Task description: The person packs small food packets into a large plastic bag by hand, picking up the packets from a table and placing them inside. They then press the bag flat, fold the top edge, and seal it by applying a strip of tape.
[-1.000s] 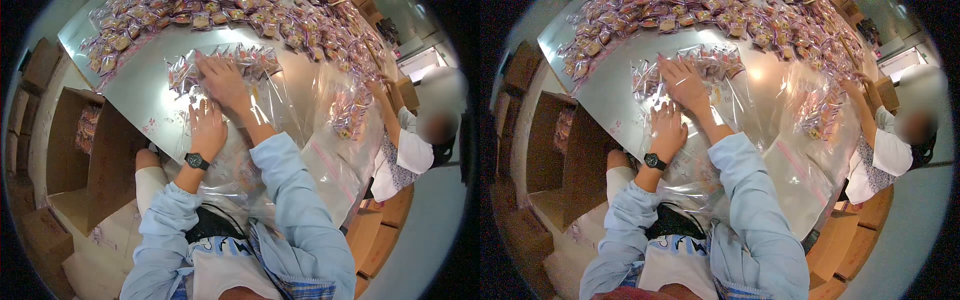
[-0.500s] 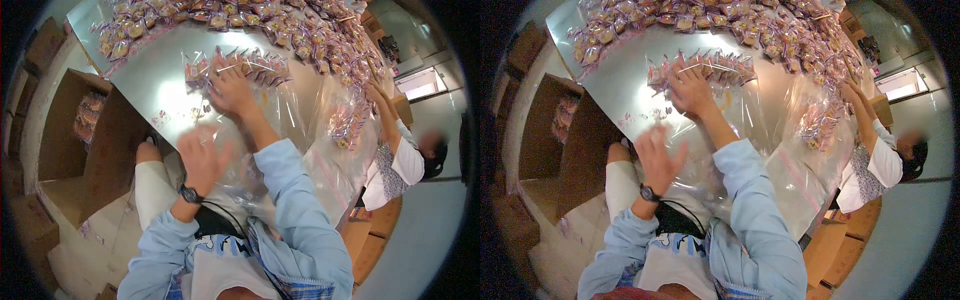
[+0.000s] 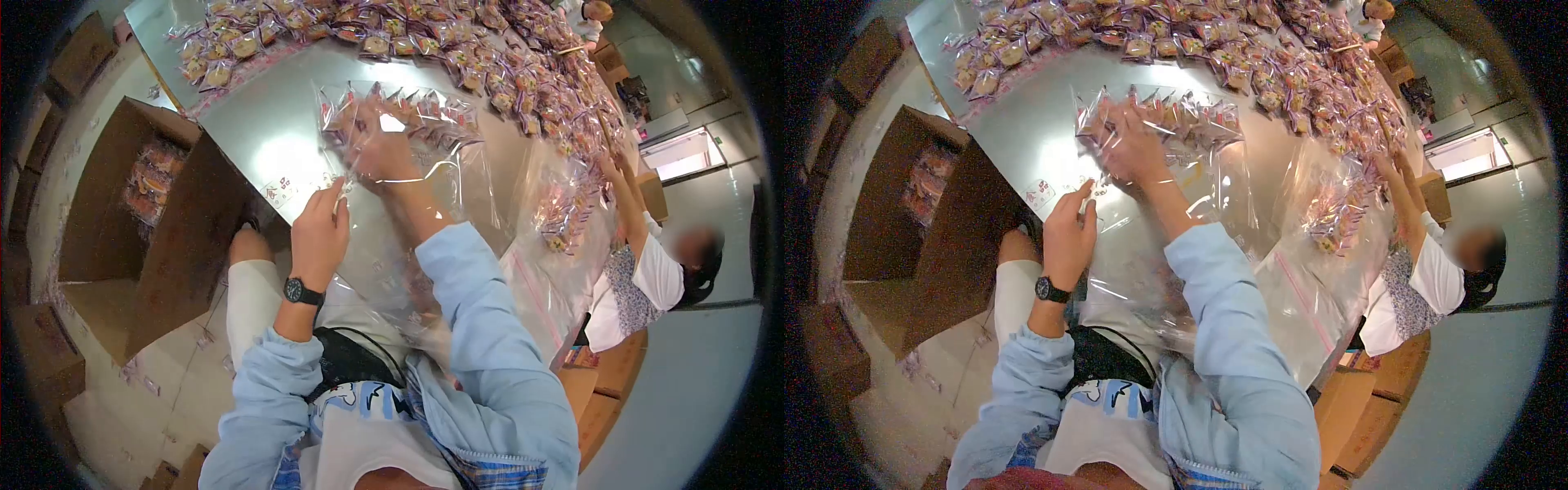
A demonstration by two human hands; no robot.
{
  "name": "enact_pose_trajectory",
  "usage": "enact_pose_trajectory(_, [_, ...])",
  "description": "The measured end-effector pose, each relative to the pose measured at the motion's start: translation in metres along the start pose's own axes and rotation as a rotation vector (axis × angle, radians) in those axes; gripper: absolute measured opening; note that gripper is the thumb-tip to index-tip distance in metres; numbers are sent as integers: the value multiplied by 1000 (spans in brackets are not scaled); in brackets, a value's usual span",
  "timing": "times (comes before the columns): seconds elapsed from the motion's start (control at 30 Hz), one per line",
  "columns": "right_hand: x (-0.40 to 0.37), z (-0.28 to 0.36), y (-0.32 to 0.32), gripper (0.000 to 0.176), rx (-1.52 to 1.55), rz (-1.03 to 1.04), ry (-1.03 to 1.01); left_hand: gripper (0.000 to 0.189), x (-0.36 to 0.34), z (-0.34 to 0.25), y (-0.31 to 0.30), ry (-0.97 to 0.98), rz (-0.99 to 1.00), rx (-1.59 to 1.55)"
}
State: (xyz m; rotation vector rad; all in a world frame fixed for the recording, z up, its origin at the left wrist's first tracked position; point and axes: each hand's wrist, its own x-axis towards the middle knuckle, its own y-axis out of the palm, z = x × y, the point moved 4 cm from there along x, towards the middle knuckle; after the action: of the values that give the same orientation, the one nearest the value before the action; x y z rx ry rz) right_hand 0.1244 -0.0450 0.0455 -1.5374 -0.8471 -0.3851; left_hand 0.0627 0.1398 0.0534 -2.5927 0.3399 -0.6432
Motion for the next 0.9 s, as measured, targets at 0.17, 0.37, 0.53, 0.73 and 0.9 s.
enact_pose_trajectory(0.17, [8, 16, 6, 43, -66, -19, -81, 34, -7, -12, 3, 48, -14, -121])
enact_pose_trajectory(0.37, [14, 15, 22, 25, 268, -242, 274, 35, -16, -5, 1, -188, -103, -249])
enact_pose_trajectory(0.53, [15, 18, 22, 22, 278, -332, 340, 36, -22, -4, 0, -284, -78, -276])
enact_pose_trajectory(0.73, [16, 24, 39, 23, 141, -292, 374, 34, -25, -7, -4, -315, -95, -348])
enact_pose_trajectory(0.9, [7, 12, 62, 43, -394, -88, 174, 34, -27, -12, -12, -280, -81, -356])
